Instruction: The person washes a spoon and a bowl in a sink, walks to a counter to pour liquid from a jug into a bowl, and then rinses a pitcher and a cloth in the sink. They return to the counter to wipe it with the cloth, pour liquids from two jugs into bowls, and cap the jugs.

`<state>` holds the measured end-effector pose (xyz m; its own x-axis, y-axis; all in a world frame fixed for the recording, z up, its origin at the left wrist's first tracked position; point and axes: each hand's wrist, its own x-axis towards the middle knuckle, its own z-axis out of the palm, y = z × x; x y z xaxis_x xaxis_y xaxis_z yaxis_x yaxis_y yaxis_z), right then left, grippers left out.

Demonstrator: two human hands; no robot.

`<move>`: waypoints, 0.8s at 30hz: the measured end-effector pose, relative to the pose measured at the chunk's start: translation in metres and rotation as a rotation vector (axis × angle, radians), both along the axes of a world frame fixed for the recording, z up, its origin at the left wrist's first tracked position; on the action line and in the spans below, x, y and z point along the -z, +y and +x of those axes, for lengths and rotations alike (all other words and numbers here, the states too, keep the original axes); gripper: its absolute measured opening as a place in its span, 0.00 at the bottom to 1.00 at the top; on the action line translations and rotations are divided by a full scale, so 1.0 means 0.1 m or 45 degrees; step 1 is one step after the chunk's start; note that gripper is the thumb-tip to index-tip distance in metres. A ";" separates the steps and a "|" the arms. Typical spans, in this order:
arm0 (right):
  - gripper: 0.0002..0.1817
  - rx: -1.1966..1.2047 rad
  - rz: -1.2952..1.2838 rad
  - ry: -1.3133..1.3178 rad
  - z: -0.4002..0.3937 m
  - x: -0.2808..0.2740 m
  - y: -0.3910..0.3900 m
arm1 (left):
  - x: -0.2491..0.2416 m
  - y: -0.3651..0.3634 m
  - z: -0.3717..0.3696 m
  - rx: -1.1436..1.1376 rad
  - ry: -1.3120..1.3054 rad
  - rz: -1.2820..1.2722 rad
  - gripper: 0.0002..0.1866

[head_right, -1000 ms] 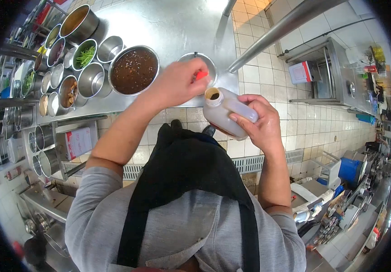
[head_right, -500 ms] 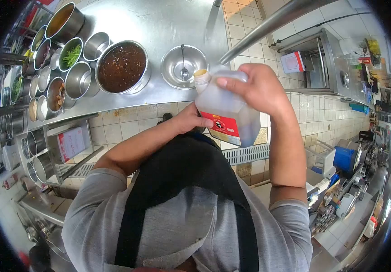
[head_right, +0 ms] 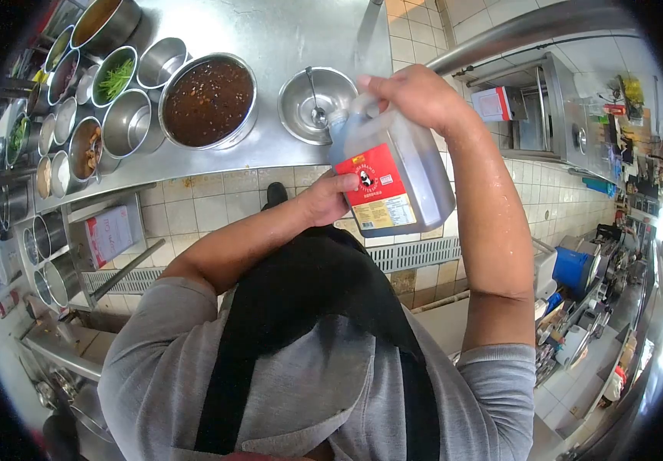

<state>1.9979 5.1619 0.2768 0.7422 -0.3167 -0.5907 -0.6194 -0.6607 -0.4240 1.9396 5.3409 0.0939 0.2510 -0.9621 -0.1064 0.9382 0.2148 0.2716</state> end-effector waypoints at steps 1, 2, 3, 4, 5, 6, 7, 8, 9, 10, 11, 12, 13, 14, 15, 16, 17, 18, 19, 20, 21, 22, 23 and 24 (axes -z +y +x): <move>0.30 -0.006 -0.001 0.003 0.00 0.00 0.02 | 0.00 -0.01 0.01 -0.014 -0.017 0.001 0.36; 0.34 0.011 0.077 -0.071 -0.02 0.00 0.04 | 0.00 -0.01 0.01 -0.021 -0.015 0.000 0.36; 0.37 0.026 0.155 -0.145 -0.04 0.00 0.06 | 0.00 -0.02 0.02 -0.017 0.041 -0.008 0.35; 0.37 0.017 0.153 -0.140 -0.07 -0.01 0.08 | -0.02 -0.02 0.03 -0.013 0.098 -0.016 0.35; 0.42 0.001 0.212 -0.193 -0.10 -0.02 0.11 | -0.03 -0.02 0.04 -0.022 0.071 -0.016 0.35; 0.49 -0.014 0.272 -0.244 -0.13 -0.02 0.12 | -0.06 -0.04 0.05 -0.029 0.076 -0.020 0.35; 0.49 -0.020 0.270 -0.239 -0.15 0.00 0.11 | -0.08 -0.05 0.05 -0.044 0.104 -0.030 0.35; 0.54 -0.067 0.210 -0.264 -0.16 0.02 0.09 | -0.11 -0.05 0.06 -0.057 0.129 -0.040 0.34; 0.60 -0.112 0.150 -0.289 -0.18 0.02 0.08 | -0.13 -0.06 0.06 -0.060 0.130 -0.042 0.34; 0.60 -0.114 0.147 -0.288 -0.19 -0.01 0.09 | -0.18 -0.06 0.07 -0.079 0.171 -0.024 0.34; 0.62 -0.142 0.186 -0.248 -0.20 -0.05 0.11 | -0.20 -0.06 0.07 -0.099 0.212 -0.007 0.34; 0.65 -0.171 0.225 -0.205 -0.21 -0.07 0.12 | -0.20 -0.05 0.08 -0.101 0.215 -0.012 0.34; 0.65 -0.172 0.222 -0.202 -0.21 -0.09 0.13 | -0.19 -0.05 0.08 -0.094 0.189 -0.018 0.34; 0.64 -0.138 0.252 -0.164 -0.22 -0.10 0.14 | -0.18 -0.04 0.08 -0.086 0.162 -0.023 0.34; 0.64 -0.105 0.283 -0.127 -0.22 -0.10 0.16 | -0.17 -0.03 0.07 -0.088 0.164 -0.024 0.34; 0.64 -0.107 0.282 -0.127 -0.21 -0.10 0.17 | -0.16 -0.02 0.05 -0.070 0.193 -0.040 0.34; 0.63 -0.123 0.248 -0.109 -0.20 -0.10 0.20 | -0.15 -0.02 0.04 -0.050 0.222 -0.056 0.33; 0.62 -0.137 0.214 -0.090 -0.20 -0.10 0.21 | -0.14 -0.02 0.03 -0.048 0.222 -0.058 0.33; 0.62 -0.135 0.211 -0.089 -0.20 -0.12 0.22 | -0.13 -0.02 0.03 -0.026 0.231 -0.065 0.34; 0.59 -0.126 0.232 -0.093 -0.20 -0.13 0.22 | -0.13 -0.02 0.04 -0.005 0.237 -0.072 0.34; 0.57 -0.117 0.254 -0.097 -0.20 -0.14 0.22 | -0.13 -0.03 0.04 -0.005 0.237 -0.075 0.34; 0.57 -0.117 0.251 -0.097 -0.20 -0.14 0.22 | -0.14 -0.03 0.05 -0.020 0.195 -0.078 0.34; 0.57 -0.145 0.212 -0.091 -0.20 -0.13 0.21 | -0.15 -0.03 0.06 -0.035 0.155 -0.080 0.34; 0.56 -0.171 0.173 -0.086 -0.20 -0.13 0.21 | -0.17 -0.03 0.06 -0.034 0.157 -0.081 0.34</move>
<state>1.9775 5.1824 0.2895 0.8116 -0.1327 -0.5689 -0.4967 -0.6693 -0.5525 1.9456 5.3381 0.1106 0.2653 -0.9611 -0.0769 0.9573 0.2531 0.1395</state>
